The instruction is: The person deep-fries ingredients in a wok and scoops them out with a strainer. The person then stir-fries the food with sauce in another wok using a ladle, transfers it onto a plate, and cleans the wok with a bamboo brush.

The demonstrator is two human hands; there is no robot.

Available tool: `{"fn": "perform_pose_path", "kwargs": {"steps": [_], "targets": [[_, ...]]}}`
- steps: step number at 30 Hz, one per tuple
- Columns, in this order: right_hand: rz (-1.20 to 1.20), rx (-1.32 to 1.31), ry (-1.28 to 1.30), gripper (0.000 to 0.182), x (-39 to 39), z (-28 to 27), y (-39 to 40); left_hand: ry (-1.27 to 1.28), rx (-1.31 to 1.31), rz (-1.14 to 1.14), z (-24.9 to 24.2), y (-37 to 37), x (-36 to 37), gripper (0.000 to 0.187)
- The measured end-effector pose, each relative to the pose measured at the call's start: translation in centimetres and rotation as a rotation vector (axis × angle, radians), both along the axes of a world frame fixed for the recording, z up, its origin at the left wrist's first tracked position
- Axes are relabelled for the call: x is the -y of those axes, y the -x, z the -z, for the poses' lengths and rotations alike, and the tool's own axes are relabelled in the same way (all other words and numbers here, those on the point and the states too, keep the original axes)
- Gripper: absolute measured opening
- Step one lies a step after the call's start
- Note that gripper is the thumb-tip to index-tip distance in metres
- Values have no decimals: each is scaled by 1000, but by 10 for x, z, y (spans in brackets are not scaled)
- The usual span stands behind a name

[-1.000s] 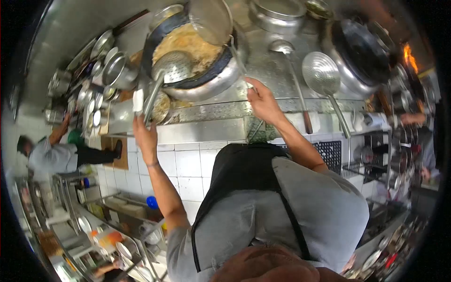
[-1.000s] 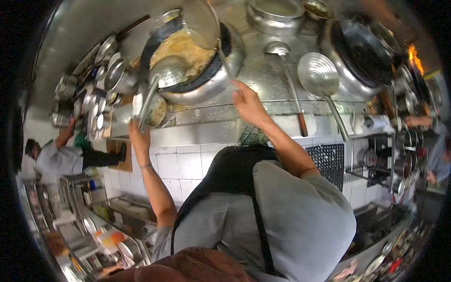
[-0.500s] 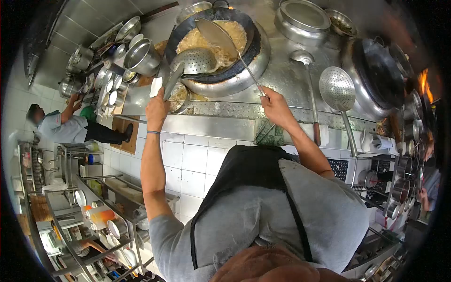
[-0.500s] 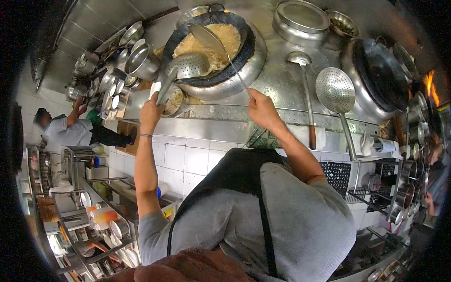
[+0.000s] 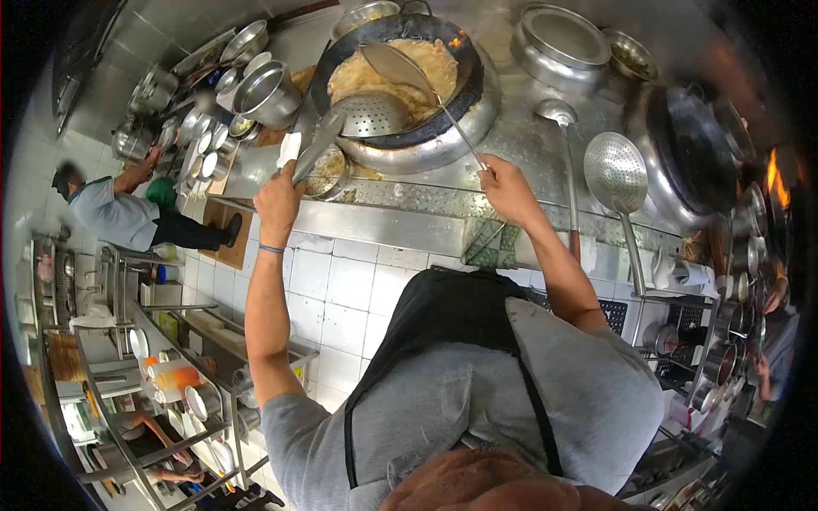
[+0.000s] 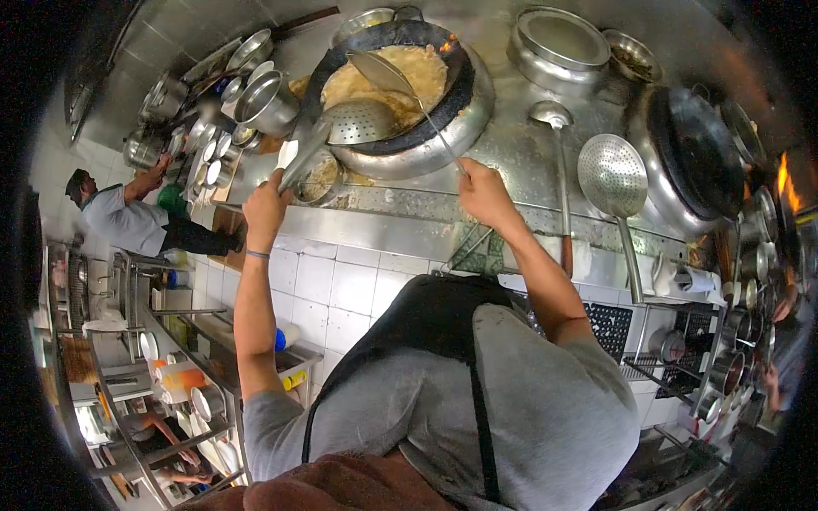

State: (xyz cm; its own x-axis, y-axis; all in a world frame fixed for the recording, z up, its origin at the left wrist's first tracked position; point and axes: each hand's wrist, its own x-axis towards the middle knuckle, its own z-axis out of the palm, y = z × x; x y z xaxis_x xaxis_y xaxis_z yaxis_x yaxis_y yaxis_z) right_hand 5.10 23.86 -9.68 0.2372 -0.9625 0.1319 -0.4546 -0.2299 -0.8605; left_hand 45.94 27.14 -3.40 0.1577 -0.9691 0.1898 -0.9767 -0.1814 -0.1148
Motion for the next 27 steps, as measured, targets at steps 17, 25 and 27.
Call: {"fn": "perform_pose_path", "kwargs": {"steps": [17, 25, 27], "targets": [[-70, 101, -184, 34, 39, 20, -16, 37, -440, 131, 13, -29, 42, 39], [-35, 362, -482, 43, 29, -12, -25, -323, -1315, -278, -5, -8, 67, 22], [-36, 353, -466, 45, 27, -12, -25, -342, -1388, -319, -3, -8, 73, 23]]}}
